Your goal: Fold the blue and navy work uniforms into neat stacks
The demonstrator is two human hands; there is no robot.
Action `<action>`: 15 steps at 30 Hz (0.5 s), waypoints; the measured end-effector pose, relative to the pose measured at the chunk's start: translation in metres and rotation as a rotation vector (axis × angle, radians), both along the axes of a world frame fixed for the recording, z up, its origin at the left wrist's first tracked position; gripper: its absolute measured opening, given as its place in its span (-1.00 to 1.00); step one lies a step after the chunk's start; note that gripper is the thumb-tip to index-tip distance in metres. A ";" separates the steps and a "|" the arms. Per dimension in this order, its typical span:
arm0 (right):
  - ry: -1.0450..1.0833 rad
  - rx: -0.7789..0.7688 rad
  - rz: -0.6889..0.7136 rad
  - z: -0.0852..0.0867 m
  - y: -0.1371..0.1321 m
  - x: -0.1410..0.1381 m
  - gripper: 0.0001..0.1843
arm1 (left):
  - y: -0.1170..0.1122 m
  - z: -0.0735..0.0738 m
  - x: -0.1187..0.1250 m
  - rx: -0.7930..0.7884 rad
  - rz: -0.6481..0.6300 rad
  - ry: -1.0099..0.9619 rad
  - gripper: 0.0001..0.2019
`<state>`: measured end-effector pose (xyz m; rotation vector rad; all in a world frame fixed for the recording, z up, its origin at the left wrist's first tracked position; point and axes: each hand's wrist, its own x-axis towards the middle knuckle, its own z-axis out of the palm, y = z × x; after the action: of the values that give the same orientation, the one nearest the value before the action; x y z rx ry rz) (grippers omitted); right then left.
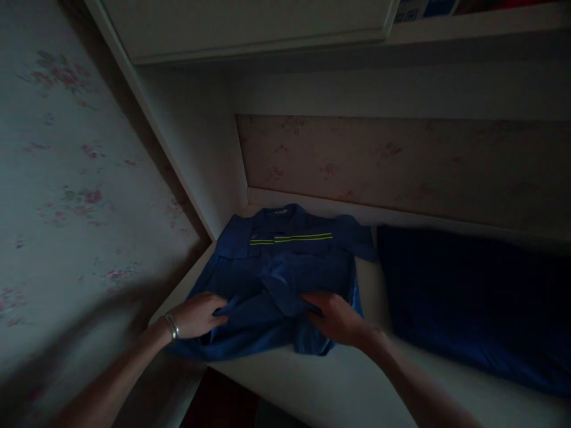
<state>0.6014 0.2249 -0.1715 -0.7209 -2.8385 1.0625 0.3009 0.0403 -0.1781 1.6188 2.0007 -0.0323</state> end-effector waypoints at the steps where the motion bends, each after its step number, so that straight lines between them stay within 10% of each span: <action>1: -0.006 -0.070 0.065 0.010 0.001 0.011 -0.65 | -0.011 0.009 0.004 -0.039 -0.032 -0.006 -0.69; 8: -0.322 -0.656 0.474 0.034 0.010 0.063 -0.61 | -0.028 0.050 0.027 -0.383 -0.099 -0.386 -0.51; 15: -0.157 0.101 -0.098 -0.005 0.024 0.027 -0.45 | 0.085 -0.031 0.016 0.231 0.364 0.154 -0.32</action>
<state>0.6282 0.2486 -0.1764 -0.9632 -2.9236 0.8783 0.3167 0.1248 -0.2087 1.3927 2.4680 0.2243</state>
